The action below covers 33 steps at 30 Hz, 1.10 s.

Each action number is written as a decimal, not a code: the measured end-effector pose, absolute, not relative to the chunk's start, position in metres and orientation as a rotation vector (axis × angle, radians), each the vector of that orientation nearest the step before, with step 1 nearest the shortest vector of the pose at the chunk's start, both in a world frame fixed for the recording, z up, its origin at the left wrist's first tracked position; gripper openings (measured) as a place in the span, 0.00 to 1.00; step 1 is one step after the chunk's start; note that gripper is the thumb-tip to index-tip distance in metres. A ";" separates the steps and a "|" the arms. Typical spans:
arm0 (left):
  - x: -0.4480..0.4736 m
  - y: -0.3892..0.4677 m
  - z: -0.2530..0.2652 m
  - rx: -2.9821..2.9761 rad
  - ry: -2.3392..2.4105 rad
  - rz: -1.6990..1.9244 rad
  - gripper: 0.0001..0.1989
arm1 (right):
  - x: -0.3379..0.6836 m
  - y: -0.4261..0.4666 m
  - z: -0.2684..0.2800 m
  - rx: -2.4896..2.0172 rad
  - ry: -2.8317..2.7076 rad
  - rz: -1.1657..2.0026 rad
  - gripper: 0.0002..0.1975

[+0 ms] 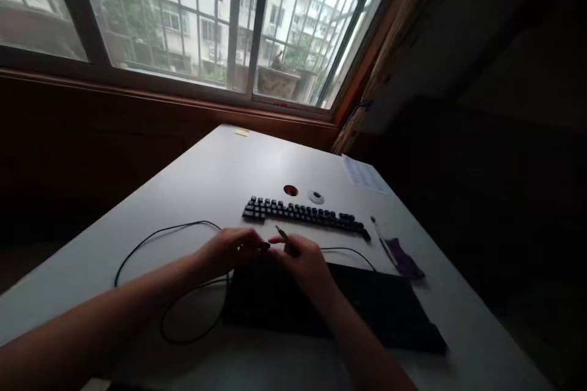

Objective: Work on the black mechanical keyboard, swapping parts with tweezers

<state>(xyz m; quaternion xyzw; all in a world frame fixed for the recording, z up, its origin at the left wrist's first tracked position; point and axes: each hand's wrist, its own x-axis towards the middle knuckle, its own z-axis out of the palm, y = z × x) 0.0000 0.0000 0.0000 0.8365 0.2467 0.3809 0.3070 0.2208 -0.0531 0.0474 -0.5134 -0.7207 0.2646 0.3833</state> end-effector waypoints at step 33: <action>0.001 0.016 -0.001 2.366 1.006 0.798 0.02 | 0.241 0.034 0.000 -1.488 -2.100 0.275 0.09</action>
